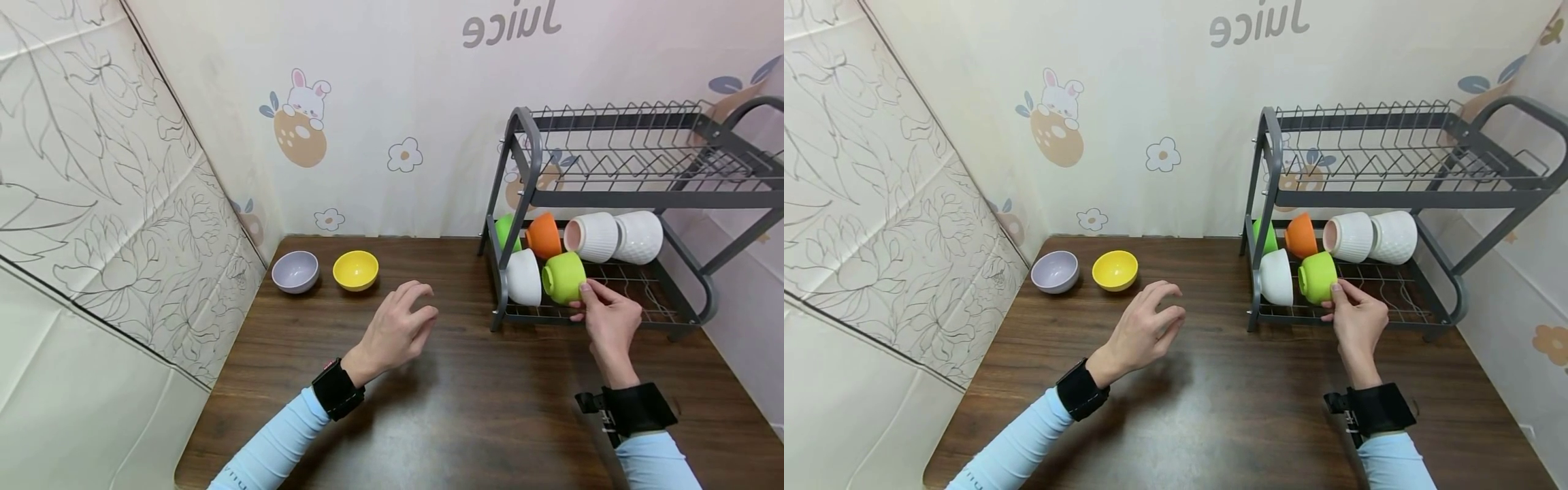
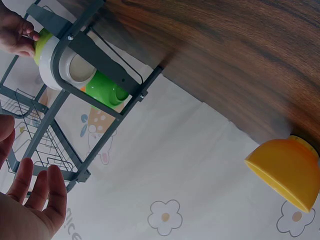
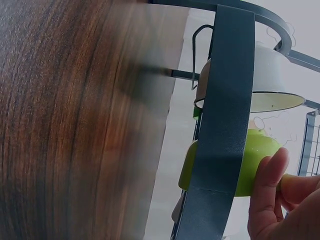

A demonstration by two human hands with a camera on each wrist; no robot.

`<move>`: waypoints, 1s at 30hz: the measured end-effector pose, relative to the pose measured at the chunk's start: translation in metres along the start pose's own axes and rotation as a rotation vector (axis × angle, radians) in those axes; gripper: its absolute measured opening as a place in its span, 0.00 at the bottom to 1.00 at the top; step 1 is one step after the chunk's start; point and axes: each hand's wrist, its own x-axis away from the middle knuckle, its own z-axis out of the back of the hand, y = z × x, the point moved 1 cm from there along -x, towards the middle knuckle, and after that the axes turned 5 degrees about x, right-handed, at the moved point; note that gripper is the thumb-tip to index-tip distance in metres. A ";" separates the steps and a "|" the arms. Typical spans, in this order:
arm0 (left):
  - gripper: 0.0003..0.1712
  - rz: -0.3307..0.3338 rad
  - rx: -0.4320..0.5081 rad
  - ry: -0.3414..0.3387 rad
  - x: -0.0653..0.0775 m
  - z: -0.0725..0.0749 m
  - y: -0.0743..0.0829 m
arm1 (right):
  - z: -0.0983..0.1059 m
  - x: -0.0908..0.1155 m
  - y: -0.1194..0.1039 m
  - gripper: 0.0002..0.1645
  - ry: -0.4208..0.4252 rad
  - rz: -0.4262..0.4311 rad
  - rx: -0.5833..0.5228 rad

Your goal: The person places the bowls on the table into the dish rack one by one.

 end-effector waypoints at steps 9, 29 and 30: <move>0.03 0.011 0.008 -0.011 0.001 0.001 0.000 | 0.001 0.000 0.006 0.22 0.015 0.049 0.112; 0.03 0.009 0.002 -0.021 -0.001 0.002 0.000 | 0.000 0.005 0.009 0.21 0.020 0.186 0.265; 0.03 0.009 0.003 -0.020 0.000 0.002 0.000 | 0.000 0.005 0.009 0.21 0.020 0.192 0.265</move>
